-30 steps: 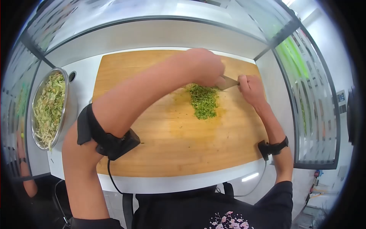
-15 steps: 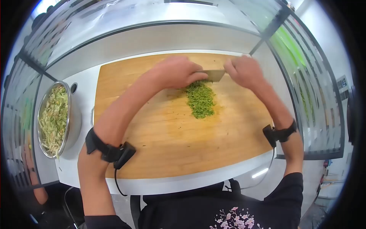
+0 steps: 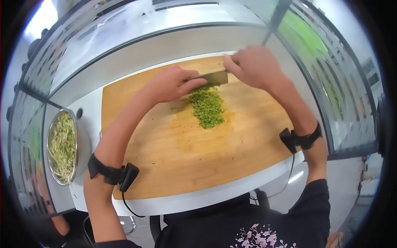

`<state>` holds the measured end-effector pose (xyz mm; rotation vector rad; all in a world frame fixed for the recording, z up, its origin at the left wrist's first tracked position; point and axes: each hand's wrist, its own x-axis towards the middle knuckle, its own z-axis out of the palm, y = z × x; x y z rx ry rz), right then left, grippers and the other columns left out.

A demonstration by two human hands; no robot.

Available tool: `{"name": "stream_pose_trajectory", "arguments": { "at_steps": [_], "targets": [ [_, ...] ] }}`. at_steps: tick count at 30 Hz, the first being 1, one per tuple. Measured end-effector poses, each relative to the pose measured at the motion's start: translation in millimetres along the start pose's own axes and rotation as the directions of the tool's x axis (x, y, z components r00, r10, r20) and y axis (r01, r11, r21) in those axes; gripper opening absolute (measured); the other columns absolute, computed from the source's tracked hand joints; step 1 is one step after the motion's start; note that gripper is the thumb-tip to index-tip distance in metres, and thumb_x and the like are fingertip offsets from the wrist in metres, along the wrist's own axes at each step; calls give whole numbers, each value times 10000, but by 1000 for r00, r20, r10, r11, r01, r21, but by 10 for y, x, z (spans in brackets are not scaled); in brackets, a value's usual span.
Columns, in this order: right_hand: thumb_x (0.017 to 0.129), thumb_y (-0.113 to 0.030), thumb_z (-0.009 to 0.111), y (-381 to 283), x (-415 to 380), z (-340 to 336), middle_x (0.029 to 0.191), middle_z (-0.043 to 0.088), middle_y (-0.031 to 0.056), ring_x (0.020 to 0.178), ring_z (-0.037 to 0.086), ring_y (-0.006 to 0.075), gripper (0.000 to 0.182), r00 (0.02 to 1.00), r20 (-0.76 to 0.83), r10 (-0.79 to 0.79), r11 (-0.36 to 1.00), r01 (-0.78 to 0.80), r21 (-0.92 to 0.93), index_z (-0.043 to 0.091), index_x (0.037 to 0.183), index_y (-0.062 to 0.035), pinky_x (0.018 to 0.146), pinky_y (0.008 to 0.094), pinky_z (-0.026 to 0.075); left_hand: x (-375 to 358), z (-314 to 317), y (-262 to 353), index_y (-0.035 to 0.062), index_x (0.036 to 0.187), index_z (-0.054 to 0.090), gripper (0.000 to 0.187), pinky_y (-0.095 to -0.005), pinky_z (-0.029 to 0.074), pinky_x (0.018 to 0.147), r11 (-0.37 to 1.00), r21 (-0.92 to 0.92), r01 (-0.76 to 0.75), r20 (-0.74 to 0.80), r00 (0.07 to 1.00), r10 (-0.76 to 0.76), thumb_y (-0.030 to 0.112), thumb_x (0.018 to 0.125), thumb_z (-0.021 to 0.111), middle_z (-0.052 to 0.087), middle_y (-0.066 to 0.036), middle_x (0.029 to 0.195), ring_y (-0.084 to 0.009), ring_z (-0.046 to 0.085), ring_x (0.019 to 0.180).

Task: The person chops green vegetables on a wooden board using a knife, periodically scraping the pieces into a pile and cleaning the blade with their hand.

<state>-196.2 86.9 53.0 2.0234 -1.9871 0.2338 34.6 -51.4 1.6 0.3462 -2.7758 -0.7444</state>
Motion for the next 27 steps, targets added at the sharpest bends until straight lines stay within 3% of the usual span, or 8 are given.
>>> {"name": "stream_pose_trajectory", "arguments": {
  "at_steps": [6, 9, 12, 15, 18, 20, 23, 27],
  "targets": [
    [984, -289, 476, -143, -48, -125, 703, 680, 182, 692, 666, 410, 417, 990, 142, 21, 996, -9, -89, 689, 701, -69, 672, 521, 539, -27, 8, 22, 40, 822, 657, 485, -479, 446, 622, 1000, 27, 16, 29, 999, -17, 467, 1048, 608, 571, -167, 633, -373, 543, 617],
    [979, -274, 474, 243, -305, 587, 715, 660, 210, 734, 648, 430, 402, 995, 96, 17, 990, -30, 139, 663, 725, -26, 682, 529, 504, 246, -19, 168, 49, 862, 718, 514, -497, 516, 700, 978, 191, 78, 210, 970, -119, 525, 1021, 609, 671, -168, 732, -373, 633, 716],
    [973, -276, 476, 446, -388, 789, 708, 647, 217, 702, 609, 452, 411, 983, 114, 140, 870, -178, 460, 643, 714, -5, 668, 538, 472, 423, -107, 492, 71, 946, 773, 439, -492, 563, 785, 931, 364, 19, 188, 978, -93, 471, 1017, 607, 742, -157, 866, -367, 704, 837],
    [973, -272, 471, 469, -403, 813, 705, 647, 213, 667, 584, 452, 425, 983, 113, 143, 795, -182, 578, 637, 688, -3, 647, 541, 449, 455, -129, 685, 89, 1018, 791, 355, -491, 577, 842, 916, 393, 83, 241, 952, -190, 392, 1011, 604, 765, -150, 946, -369, 724, 925],
    [975, -279, 476, 376, -337, 712, 688, 651, 202, 644, 596, 438, 442, 994, -5, 105, 911, -95, 401, 643, 669, -7, 641, 521, 464, 353, -9, 424, 89, 1008, 770, 386, -502, 554, 786, 952, 293, 91, 196, 969, -153, 433, 1032, 595, 733, -170, 858, -388, 696, 850],
    [970, -281, 488, 259, -197, 428, 667, 647, 207, 645, 622, 429, 450, 1000, 19, 9, 980, -13, 197, 657, 656, -7, 652, 507, 505, 156, 108, 162, 83, 975, 749, 416, -507, 528, 730, 985, 154, 84, 123, 987, -103, 463, 1042, 591, 698, -182, 779, -394, 667, 780],
    [990, -296, 503, -39, -16, -156, 732, 657, 224, 724, 621, 436, 421, 988, 149, 47, 998, -51, 21, 707, 752, -15, 694, 531, 494, -48, 93, 76, 71, 911, 699, 464, -510, 473, 665, 999, 30, 33, -6, 999, -32, 501, 1045, 591, 629, -190, 684, -394, 611, 694],
    [997, -310, 489, -136, -4, -236, 738, 666, 218, 737, 628, 441, 449, 989, 143, 48, 999, -46, -19, 705, 726, -26, 693, 529, 505, -87, 7, 67, 59, 872, 670, 469, -507, 451, 647, 998, 13, 58, 13, 998, -58, 492, 1039, 604, 602, -182, 654, -387, 588, 666]
  ]
}}
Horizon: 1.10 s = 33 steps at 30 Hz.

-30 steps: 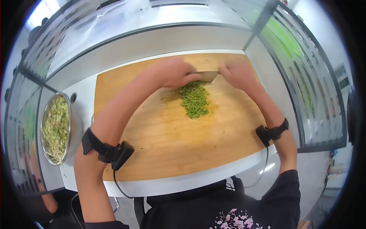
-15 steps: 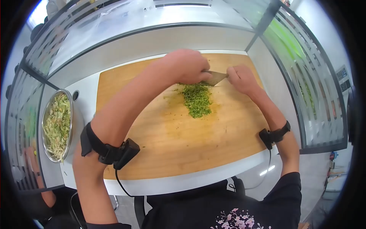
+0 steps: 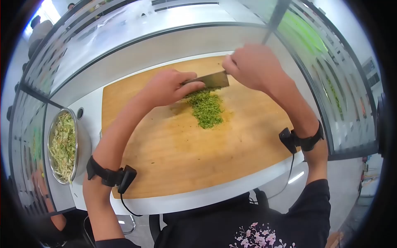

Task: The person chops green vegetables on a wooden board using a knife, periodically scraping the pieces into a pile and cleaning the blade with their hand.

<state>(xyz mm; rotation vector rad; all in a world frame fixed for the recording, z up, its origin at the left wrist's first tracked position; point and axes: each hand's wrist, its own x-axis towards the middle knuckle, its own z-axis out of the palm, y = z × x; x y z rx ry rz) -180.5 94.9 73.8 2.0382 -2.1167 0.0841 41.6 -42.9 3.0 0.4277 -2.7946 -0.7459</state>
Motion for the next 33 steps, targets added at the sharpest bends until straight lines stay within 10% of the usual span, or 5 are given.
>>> {"name": "stream_pose_trajectory", "arguments": {
  "at_steps": [9, 18, 30, 33],
  "targets": [
    [1011, -289, 438, 519, -279, 1049, 657, 637, 203, 621, 583, 445, 479, 989, -21, 147, 795, -105, 597, 641, 683, -6, 633, 540, 459, 422, -65, 484, 46, 846, 661, 475, -499, 474, 678, 970, 244, 16, 178, 982, -61, 476, 1039, 604, 627, -167, 704, -378, 604, 694],
    [1017, -291, 461, 63, -65, 107, 677, 652, 196, 660, 636, 403, 481, 1000, -15, 20, 1000, -20, 1, 683, 678, -33, 645, 525, 506, 59, 40, 19, 56, 825, 652, 521, -478, 442, 627, 987, -88, 131, 89, 988, -124, 536, 1024, 626, 599, -150, 653, -353, 584, 654],
    [1033, -291, 462, 432, -493, 1046, 607, 577, 221, 583, 575, 436, 519, 978, -74, 193, 849, -128, 512, 646, 637, -11, 596, 527, 448, 309, -3, 508, 38, 785, 606, 487, -513, 457, 648, 971, 230, -69, 162, 986, 32, 459, 1028, 640, 591, -177, 649, -397, 585, 667],
    [1028, -286, 476, 383, -483, 972, 597, 580, 212, 546, 561, 425, 517, 976, -179, 123, 929, -50, 368, 641, 618, -19, 577, 512, 456, 260, 125, 314, 37, 776, 588, 481, -492, 436, 616, 984, 159, -80, 112, 992, 63, 439, 1033, 647, 562, -174, 625, -377, 556, 625]
  ]
}}
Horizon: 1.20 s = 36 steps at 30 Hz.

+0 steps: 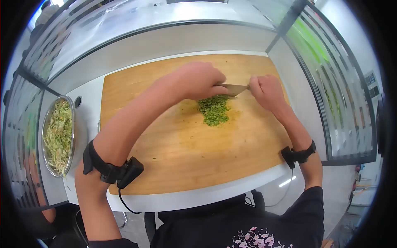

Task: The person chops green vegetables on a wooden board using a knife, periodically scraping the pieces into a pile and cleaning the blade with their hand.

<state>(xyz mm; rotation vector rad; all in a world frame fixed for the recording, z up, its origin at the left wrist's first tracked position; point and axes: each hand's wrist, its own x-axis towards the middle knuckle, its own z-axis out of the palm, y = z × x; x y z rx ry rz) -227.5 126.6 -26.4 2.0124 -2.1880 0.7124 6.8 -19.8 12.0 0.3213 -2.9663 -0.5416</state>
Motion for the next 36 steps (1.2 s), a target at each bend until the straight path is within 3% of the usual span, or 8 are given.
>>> {"name": "stream_pose_trajectory", "arguments": {
  "at_steps": [3, 9, 18, 21, 24, 30, 31, 36],
  "targets": [
    [1025, -294, 491, -425, 198, -310, 579, 573, 208, 531, 556, 422, 519, 996, -12, -94, 976, 90, -197, 638, 612, -18, 570, 504, 466, -187, 73, -186, 40, 783, 605, 483, -480, 437, 604, 994, -100, 40, -48, 998, -45, 456, 1021, 664, 572, -175, 623, -368, 556, 607],
    [1044, -324, 477, -804, 285, -644, 600, 595, 212, 570, 582, 423, 554, 990, 134, -38, 938, 82, -338, 645, 618, -12, 602, 524, 481, -313, 37, -246, 33, 768, 586, 527, -478, 416, 593, 986, -166, 24, -97, 994, -40, 491, 1015, 666, 547, -172, 595, -368, 529, 584],
    [1075, -316, 427, 121, 18, -2, 598, 610, 188, 578, 580, 434, 571, 987, 147, 66, 980, -92, 176, 653, 634, -33, 630, 527, 479, 137, -181, 95, 25, 816, 660, 494, -498, 499, 702, 1000, 17, 10, 100, 995, -12, 471, 1027, 636, 657, -176, 723, -396, 632, 737],
    [1070, -312, 449, 69, 28, -48, 578, 597, 176, 569, 578, 424, 547, 989, 134, 61, 976, -87, 198, 665, 649, -37, 617, 516, 481, 76, -107, 135, 39, 840, 685, 476, -496, 520, 720, 998, 9, 64, 77, 995, -64, 476, 1021, 637, 683, -181, 757, -398, 656, 765],
    [1063, -331, 481, -258, 152, -283, 573, 590, 171, 566, 579, 408, 543, 991, 42, -125, 979, 130, -160, 671, 651, -33, 600, 495, 483, -102, 80, -87, 63, 875, 716, 450, -499, 533, 730, 996, -66, 63, 14, 998, -63, 485, 1012, 640, 702, -186, 788, -397, 679, 795],
    [1057, -363, 510, -662, 195, -647, 593, 596, 180, 580, 579, 407, 541, 991, 124, -46, 972, 73, -222, 673, 674, -17, 583, 511, 463, -286, 19, -125, 57, 832, 664, 459, -507, 481, 652, 994, -107, 19, -52, 998, -24, 469, 1030, 630, 616, -170, 654, -392, 617, 679],
    [1065, -332, 516, -691, 172, -667, 658, 658, 159, 629, 628, 385, 470, 977, 210, 28, 957, 34, -288, 758, 784, -43, 623, 463, 487, -302, 83, -104, 53, 825, 652, 450, -500, 462, 629, 994, -104, -14, -94, 996, 5, 454, 1029, 642, 588, -168, 628, -391, 594, 652],
    [1065, -297, 486, -11, -139, -125, 554, 563, 169, 521, 534, 396, 523, 991, 134, 19, 998, -26, 52, 648, 646, -30, 548, 481, 434, -83, 32, 170, 50, 842, 672, 415, -523, 489, 666, 996, 81, -27, -21, 999, 29, 420, 1029, 644, 638, -164, 682, -404, 630, 707]
  ]
}}
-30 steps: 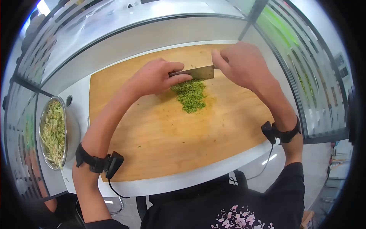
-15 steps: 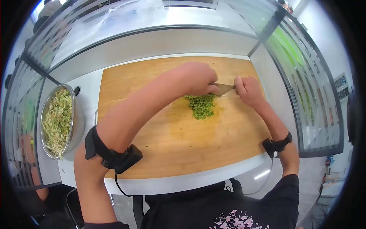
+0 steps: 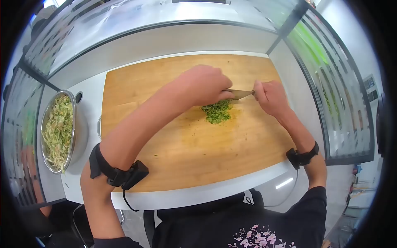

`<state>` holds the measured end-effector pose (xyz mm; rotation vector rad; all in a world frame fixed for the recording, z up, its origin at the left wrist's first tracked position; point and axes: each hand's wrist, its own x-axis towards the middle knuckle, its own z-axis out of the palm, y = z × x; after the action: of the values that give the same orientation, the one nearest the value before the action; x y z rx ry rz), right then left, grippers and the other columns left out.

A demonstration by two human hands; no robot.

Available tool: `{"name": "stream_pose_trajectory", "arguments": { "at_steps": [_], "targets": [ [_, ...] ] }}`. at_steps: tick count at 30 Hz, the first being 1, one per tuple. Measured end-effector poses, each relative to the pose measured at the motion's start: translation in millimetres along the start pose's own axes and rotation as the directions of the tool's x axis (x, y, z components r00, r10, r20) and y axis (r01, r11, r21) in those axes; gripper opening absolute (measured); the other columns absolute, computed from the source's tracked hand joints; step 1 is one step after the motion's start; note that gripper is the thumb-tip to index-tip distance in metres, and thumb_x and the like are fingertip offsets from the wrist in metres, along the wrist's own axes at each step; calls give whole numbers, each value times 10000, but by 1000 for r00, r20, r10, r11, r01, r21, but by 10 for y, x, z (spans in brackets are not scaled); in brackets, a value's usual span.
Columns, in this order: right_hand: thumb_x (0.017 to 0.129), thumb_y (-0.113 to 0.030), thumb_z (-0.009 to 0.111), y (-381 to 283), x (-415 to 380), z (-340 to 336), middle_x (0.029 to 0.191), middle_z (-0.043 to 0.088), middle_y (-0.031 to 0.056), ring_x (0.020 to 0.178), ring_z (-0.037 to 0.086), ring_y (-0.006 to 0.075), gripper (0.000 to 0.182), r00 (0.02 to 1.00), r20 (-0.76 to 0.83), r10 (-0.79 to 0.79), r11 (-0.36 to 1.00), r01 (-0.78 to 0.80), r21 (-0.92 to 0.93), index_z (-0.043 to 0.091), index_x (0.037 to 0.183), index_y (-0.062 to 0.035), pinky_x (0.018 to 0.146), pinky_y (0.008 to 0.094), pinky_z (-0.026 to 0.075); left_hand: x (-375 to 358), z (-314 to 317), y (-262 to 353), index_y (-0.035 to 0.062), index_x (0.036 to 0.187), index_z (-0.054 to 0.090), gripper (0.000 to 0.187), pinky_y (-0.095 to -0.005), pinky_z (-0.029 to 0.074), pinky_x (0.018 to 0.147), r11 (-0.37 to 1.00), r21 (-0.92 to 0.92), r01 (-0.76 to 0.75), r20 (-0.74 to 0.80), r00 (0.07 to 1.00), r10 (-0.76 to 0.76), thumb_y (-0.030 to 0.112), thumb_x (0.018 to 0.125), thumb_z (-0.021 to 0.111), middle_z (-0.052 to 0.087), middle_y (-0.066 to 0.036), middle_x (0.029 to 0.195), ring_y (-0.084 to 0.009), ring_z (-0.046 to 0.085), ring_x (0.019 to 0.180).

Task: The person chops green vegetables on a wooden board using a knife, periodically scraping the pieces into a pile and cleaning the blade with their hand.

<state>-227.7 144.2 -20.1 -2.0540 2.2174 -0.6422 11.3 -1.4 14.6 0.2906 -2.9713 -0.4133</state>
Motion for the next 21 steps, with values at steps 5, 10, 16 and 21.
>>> {"name": "stream_pose_trajectory", "arguments": {
  "at_steps": [5, 10, 16, 21],
  "targets": [
    [1095, -284, 462, 198, 80, 69, 545, 593, 142, 514, 609, 309, 559, 1000, 13, -22, 987, 20, 158, 666, 659, 0, 572, 435, 472, 61, -76, 137, 60, 869, 701, 397, -523, 506, 688, 998, -1, 69, 34, 997, -69, 416, 1031, 638, 664, -171, 724, -409, 648, 728],
    [1061, -305, 491, -334, 245, -299, 562, 579, 175, 538, 565, 401, 526, 985, -22, -168, 963, 160, -218, 674, 650, -32, 550, 494, 447, -195, 221, -146, 67, 894, 707, 383, -493, 475, 623, 982, -189, 24, -131, 990, -49, 413, 1041, 633, 610, -172, 640, -384, 605, 633],
    [1063, -313, 487, -654, 213, -541, 585, 595, 185, 565, 590, 401, 535, 992, 39, -120, 935, 126, -331, 670, 647, -30, 568, 526, 455, -273, 84, -145, 81, 886, 723, 424, -500, 524, 683, 987, -157, 41, -41, 998, -48, 455, 1046, 604, 672, -165, 700, -390, 653, 712],
    [1071, -276, 484, -9, -69, 25, 578, 586, 184, 531, 570, 402, 536, 995, -65, -76, 997, 75, -23, 622, 618, -25, 542, 502, 432, -82, 16, 49, 75, 876, 703, 411, -522, 494, 645, 999, -18, -27, -19, 999, 27, 444, 1038, 620, 642, -178, 675, -411, 632, 676]
  ]
}}
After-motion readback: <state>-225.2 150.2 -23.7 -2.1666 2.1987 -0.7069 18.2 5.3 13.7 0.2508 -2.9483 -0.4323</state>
